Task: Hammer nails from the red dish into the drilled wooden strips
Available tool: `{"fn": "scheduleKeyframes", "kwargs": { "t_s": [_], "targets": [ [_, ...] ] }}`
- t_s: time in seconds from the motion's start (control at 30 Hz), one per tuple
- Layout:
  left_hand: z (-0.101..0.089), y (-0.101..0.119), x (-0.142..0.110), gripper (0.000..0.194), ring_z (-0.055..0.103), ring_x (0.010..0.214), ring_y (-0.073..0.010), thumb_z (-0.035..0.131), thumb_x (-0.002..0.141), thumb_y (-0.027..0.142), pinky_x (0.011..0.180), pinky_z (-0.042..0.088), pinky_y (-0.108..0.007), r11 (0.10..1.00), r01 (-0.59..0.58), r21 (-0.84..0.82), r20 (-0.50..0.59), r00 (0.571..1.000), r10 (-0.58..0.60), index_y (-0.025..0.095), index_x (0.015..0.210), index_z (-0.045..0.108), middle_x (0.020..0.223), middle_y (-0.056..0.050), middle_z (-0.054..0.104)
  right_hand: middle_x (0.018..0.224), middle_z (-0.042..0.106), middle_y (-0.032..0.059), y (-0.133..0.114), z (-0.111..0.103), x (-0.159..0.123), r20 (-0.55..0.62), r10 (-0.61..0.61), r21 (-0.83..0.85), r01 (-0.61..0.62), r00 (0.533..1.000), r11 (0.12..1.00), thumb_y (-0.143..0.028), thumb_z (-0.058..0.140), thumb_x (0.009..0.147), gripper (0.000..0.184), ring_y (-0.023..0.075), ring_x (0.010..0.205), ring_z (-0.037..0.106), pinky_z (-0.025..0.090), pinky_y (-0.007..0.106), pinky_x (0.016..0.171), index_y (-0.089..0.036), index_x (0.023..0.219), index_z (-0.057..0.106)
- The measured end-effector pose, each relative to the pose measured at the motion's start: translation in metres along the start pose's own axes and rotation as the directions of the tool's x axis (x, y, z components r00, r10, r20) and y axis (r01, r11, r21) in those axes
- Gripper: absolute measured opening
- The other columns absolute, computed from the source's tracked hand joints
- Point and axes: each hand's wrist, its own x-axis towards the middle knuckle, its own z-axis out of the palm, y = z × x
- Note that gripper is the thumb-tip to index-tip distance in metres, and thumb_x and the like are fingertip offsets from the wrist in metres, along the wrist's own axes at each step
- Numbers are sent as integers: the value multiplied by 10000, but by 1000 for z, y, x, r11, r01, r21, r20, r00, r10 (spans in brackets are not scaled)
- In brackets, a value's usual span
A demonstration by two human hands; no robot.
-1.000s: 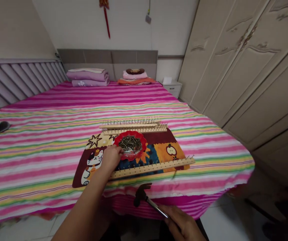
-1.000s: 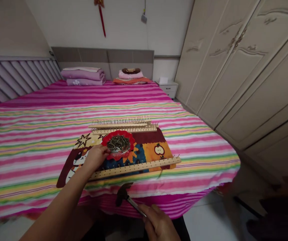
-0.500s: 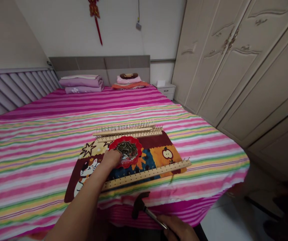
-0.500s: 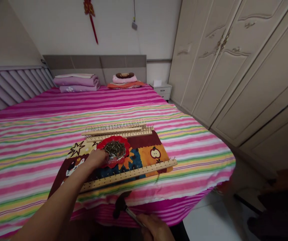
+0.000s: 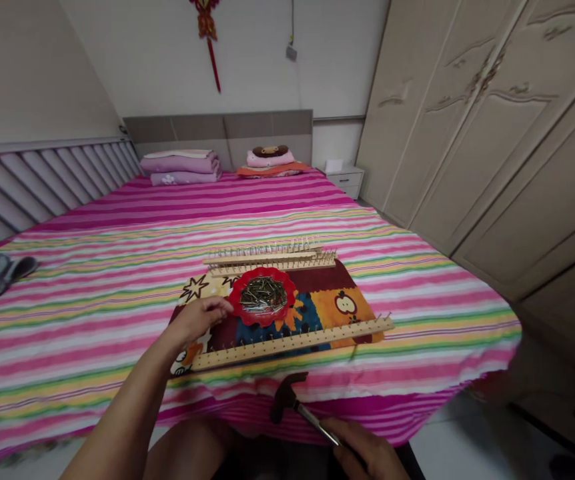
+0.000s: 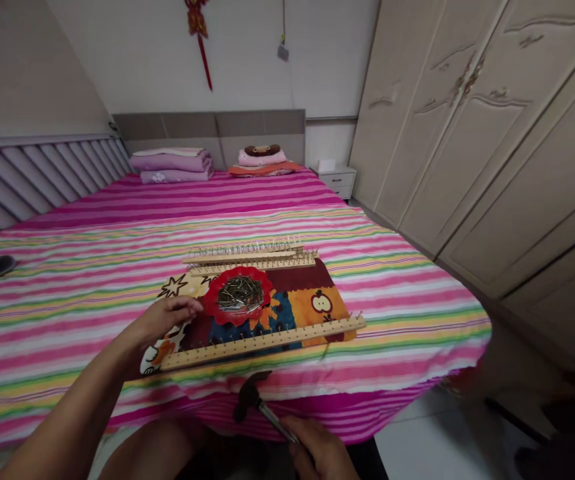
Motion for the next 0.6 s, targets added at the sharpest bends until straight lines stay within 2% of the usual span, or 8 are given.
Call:
{"fn": "scheduleKeyframes", "kwargs": {
  "t_s": [0.07, 0.2, 0.27, 0.33, 0.43, 0.5, 0.6],
  "targets": [
    [-8, -13, -21, 276, 560, 569, -143, 659, 517, 399, 560, 454, -266, 966, 100, -240, -63, 991, -118, 178, 680, 690, 630, -35, 656, 1013, 757, 47, -7, -1, 1, 1, 23, 33, -23, 1000, 999, -190, 548, 850, 321, 186, 919, 711, 556, 234, 780, -275, 1125, 690],
    [-12, -39, -58, 369, 624, 652, -162, 749, 444, 371, 675, 517, -309, 865, 203, -460, -70, 962, -263, 154, 740, 716, 698, -67, 693, 1059, 745, 33, -14, 1, 3, 18, 63, 90, -65, 998, 994, -229, 564, 859, 305, 180, 973, 689, 534, 230, 839, -287, 1130, 690],
    [-11, -53, -70, 433, 642, 682, -169, 791, 412, 363, 714, 529, -318, 834, 212, -509, -76, 954, -289, 150, 782, 721, 765, -80, 713, 1012, 752, 20, -17, 4, 4, 21, 81, 117, -83, 996, 990, -240, 565, 852, 312, 183, 943, 692, 541, 239, 828, -300, 1131, 691],
    [-9, -65, -76, 471, 651, 701, -172, 809, 409, 389, 724, 535, -315, 822, 198, -534, -107, 949, -298, 149, 805, 725, 799, -85, 722, 937, 757, 10, -21, 8, 6, 43, 117, 141, -122, 992, 983, -253, 560, 849, 327, 178, 840, 701, 565, 232, 739, -306, 1146, 685],
    [-2, -79, -77, 478, 621, 644, -146, 799, 427, 450, 621, 521, -272, 834, 166, -526, -184, 936, -302, 153, 795, 729, 768, -72, 720, 869, 750, 2, -31, 13, 12, 83, 169, 159, -180, 982, 971, -262, 554, 848, 333, 157, 671, 680, 559, 207, 591, -297, 1152, 685],
    [4, -84, -76, 465, 584, 606, -118, 794, 418, 460, 547, 482, -234, 836, 144, -529, -246, 917, -314, 154, 762, 725, 779, -67, 720, 782, 739, -10, -39, 16, 16, 84, 171, 166, -183, 982, 969, -249, 546, 847, 334, 153, 612, 663, 554, 211, 566, -299, 1143, 691],
    [13, -84, -74, 430, 559, 600, -101, 795, 390, 439, 531, 462, -218, 809, 111, -578, -298, 894, -335, 148, 692, 698, 797, -60, 714, 637, 697, -33, -46, 18, 23, 70, 142, 166, -152, 987, 974, -224, 529, 847, 343, 154, 558, 648, 555, 224, 560, -315, 1135, 693]
  ]
}}
